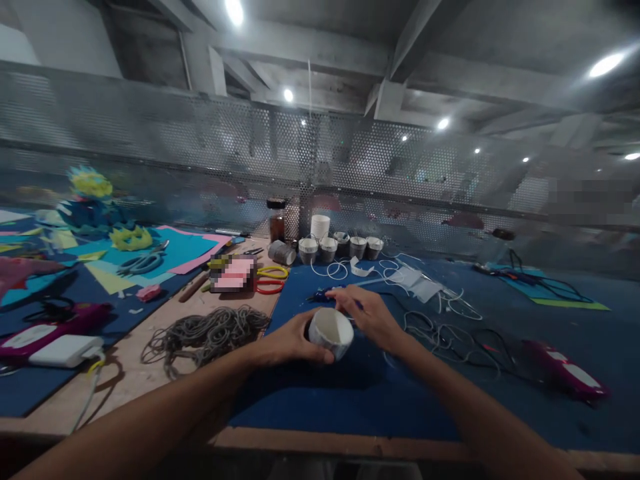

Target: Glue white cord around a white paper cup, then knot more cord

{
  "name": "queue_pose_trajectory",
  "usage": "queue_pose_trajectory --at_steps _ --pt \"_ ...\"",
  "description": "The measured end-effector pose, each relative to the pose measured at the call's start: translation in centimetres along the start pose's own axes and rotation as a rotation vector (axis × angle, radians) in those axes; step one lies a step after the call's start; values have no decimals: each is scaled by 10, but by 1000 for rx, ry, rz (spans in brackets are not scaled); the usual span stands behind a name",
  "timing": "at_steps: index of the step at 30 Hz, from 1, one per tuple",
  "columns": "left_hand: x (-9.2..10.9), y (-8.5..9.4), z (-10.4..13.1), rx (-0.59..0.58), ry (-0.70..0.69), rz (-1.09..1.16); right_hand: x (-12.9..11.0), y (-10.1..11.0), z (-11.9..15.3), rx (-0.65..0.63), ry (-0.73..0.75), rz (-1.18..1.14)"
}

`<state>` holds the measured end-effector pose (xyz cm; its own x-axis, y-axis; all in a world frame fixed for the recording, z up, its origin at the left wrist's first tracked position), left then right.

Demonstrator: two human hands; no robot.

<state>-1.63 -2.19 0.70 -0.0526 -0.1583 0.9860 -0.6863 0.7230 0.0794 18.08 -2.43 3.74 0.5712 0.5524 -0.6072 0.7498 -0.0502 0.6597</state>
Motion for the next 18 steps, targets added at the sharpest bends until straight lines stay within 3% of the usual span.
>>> queue_pose_trajectory --at_steps 3,6,12,16,18 --pt "1 3 -2 161 -70 10 5 3 -40 14 30 95" --pt "2 7 -1 348 -148 -17 14 -13 -94 6 79 419" --pt "-2 13 3 666 -299 -131 25 -88 -183 1 126 616" --pt "0 14 4 835 -335 -218 35 -130 -213 1 133 702" --pt "2 13 4 850 -323 -259 42 -142 -223 -2 120 715"
Point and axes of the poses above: each hand's wrist, its own z-axis away from the middle knuckle, its own y-axis out of the back of the hand, x = y × z, the point moved 1 cm from there along -z, towards the middle knuckle, and after that the axes turned 7 degrees about -y, right-handed, at the moved point
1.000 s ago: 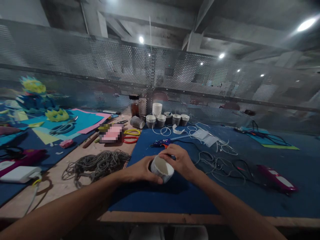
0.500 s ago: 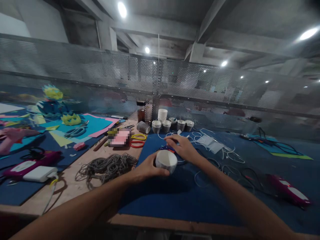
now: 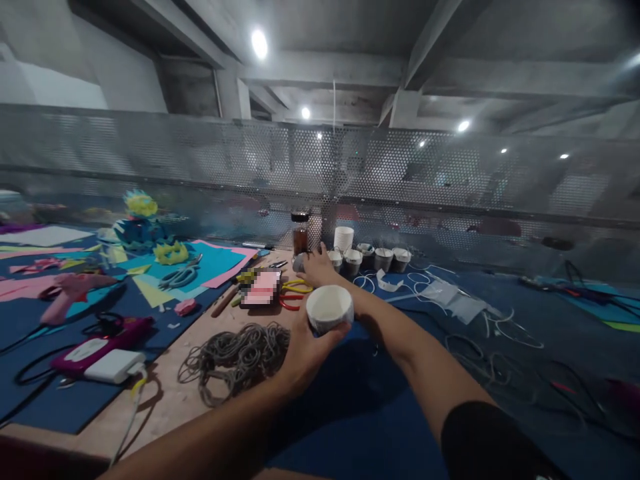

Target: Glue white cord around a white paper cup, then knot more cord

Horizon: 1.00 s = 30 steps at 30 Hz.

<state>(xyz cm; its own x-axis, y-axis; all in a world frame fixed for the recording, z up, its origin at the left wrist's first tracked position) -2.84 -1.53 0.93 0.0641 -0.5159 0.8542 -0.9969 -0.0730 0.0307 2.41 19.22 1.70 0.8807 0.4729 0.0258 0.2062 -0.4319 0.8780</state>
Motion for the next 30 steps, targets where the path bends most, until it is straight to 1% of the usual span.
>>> queue_pose_trajectory --at_steps 2,5,8,10,13,16,20,24,27,30 --pt "2 0 -1 -7 -4 -15 2 -11 -7 -7 -20 -7" --pt "2 0 -1 -19 -9 -17 6 -21 -12 -12 -67 -53" --pt "1 0 -1 -32 8 -14 9 -22 -13 -5 -121 -156" --pt "1 -1 -1 -28 22 -20 13 -18 -12 12 -161 -261" --pt "-1 -2 -2 -28 27 -22 21 -3 -8 38 -237 -469" --pt "-2 -3 -1 -51 29 -27 33 19 4 29 -288 -728" --pt "-5 -4 0 -94 42 -46 49 47 36 -39 -274 -1092" --pt "-8 -5 2 -122 59 -73 61 68 75 -121 -292 -1395" --pt "-8 -6 2 -153 76 -81 69 79 98 -170 -324 -1563" --pt "-9 -6 2 -166 89 -87 76 88 113 -188 -359 -1685"
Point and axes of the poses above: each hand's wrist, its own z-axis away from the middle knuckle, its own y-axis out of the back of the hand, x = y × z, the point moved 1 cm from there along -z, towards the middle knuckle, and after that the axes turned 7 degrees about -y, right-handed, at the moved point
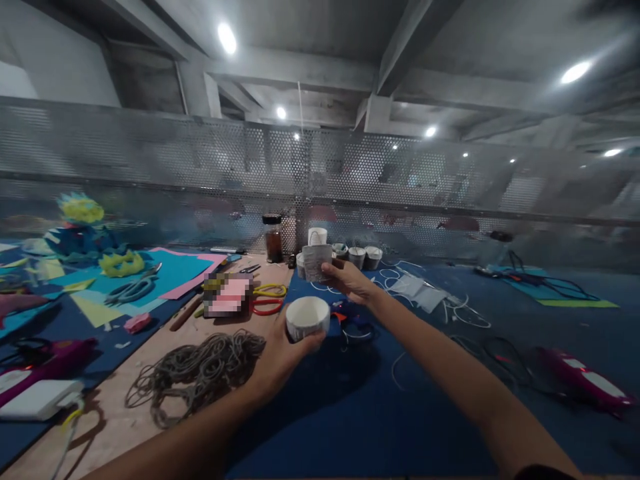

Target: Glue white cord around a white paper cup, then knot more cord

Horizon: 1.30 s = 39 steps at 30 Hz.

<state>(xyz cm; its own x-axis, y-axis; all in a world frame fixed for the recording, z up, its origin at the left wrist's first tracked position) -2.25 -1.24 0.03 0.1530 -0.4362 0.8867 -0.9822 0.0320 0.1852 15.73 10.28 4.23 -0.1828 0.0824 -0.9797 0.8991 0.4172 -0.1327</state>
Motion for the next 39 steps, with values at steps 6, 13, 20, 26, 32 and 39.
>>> queue_pose_trajectory --at_steps 6,13,20,26,32,39 --pt "-8 -1 0 -18 21 -29 -6 11 18 -9 -16 -172" --pt "-7 0 -1 -36 71 -81 -12 23 21 -34 -25 -203" --pt "0 0 1 -37 84 -57 -19 37 20 25 20 -55" --pt "7 -2 1 -11 89 -82 -33 84 20 283 114 72" --pt "12 -3 1 -28 120 -109 -26 143 24 615 182 280" --pt "6 0 1 -100 122 -137 4 179 21 807 86 594"
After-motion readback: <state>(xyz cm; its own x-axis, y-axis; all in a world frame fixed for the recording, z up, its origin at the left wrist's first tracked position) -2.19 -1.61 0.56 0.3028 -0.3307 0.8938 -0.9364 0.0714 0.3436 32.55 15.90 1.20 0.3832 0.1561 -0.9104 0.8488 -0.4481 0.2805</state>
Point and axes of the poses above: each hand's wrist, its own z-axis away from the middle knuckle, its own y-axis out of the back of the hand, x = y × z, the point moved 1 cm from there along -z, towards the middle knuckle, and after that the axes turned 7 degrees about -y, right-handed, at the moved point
